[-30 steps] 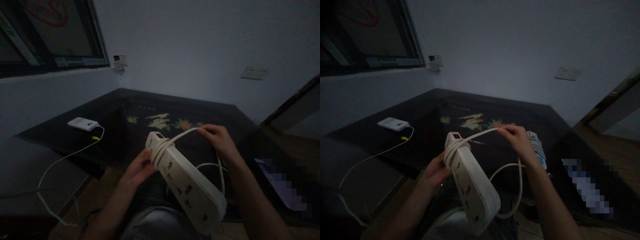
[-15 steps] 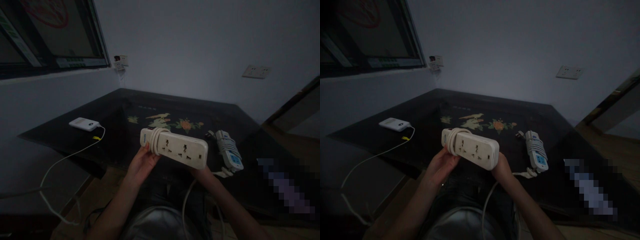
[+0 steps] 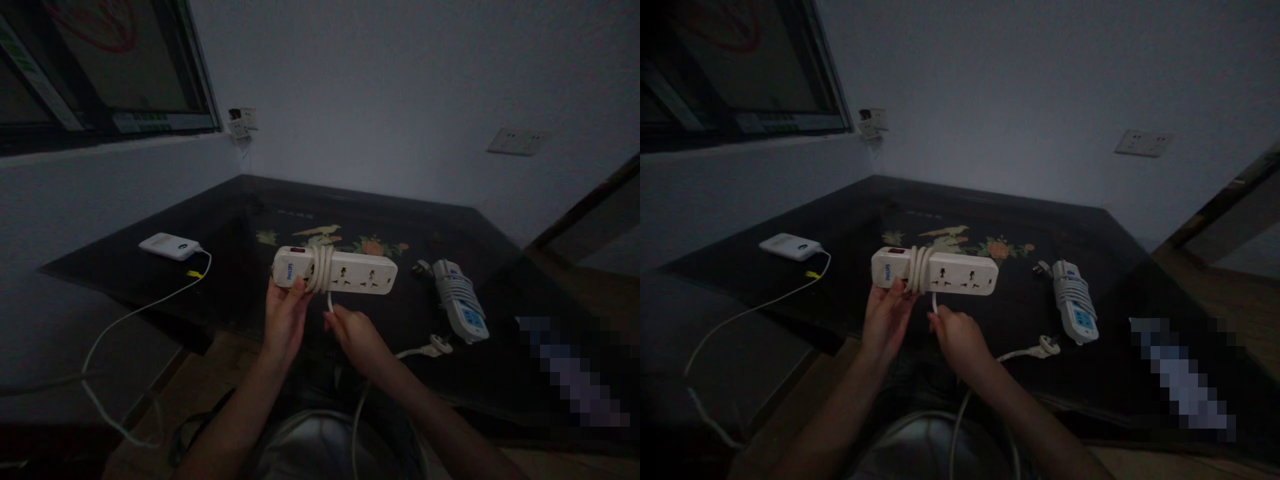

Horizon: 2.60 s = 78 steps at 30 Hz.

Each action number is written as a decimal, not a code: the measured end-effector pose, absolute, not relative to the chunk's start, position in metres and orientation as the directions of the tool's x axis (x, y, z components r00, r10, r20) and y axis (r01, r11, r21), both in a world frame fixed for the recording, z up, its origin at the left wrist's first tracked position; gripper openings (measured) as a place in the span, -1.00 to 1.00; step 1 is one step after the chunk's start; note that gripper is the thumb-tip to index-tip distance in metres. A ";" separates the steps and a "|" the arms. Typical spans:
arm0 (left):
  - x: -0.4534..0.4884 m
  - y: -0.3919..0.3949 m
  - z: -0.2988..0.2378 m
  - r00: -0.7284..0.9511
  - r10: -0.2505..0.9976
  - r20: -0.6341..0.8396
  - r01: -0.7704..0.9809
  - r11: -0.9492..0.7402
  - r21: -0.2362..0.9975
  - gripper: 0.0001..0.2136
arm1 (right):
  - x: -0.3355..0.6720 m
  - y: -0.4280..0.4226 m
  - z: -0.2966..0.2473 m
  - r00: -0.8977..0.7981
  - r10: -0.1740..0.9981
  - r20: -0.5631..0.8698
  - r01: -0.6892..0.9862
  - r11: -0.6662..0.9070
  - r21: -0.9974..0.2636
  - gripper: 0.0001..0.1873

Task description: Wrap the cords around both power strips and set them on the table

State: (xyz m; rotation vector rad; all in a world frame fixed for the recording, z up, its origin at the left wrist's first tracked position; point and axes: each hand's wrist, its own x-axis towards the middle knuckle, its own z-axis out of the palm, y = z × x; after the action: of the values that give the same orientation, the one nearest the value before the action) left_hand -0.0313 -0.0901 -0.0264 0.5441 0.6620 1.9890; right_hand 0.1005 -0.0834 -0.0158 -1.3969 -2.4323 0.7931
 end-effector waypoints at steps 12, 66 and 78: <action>-0.029 -0.095 -0.029 -0.320 0.946 0.048 -0.731 -0.279 0.622 -0.56 | 0.093 -0.086 -0.016 -0.605 0.787 -0.124 0.752 0.512 -0.415 -0.65; -0.047 -0.103 -0.032 -0.371 0.911 0.179 -0.421 -0.336 0.843 -0.55 | 0.132 -0.088 0.016 -0.698 0.536 0.474 0.666 0.729 0.157 -0.41; -0.043 -0.102 -0.035 -0.352 0.920 0.173 -0.474 -0.334 0.815 -0.55 | 0.134 -0.086 0.016 -0.717 0.522 0.462 0.647 0.745 0.162 -0.40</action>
State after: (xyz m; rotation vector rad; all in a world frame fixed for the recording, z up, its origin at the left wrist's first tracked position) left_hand -0.0432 -0.1020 -0.0354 0.8044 0.8360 1.8372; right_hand 0.1343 -0.0860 0.0163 -0.8965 -2.5555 -0.4429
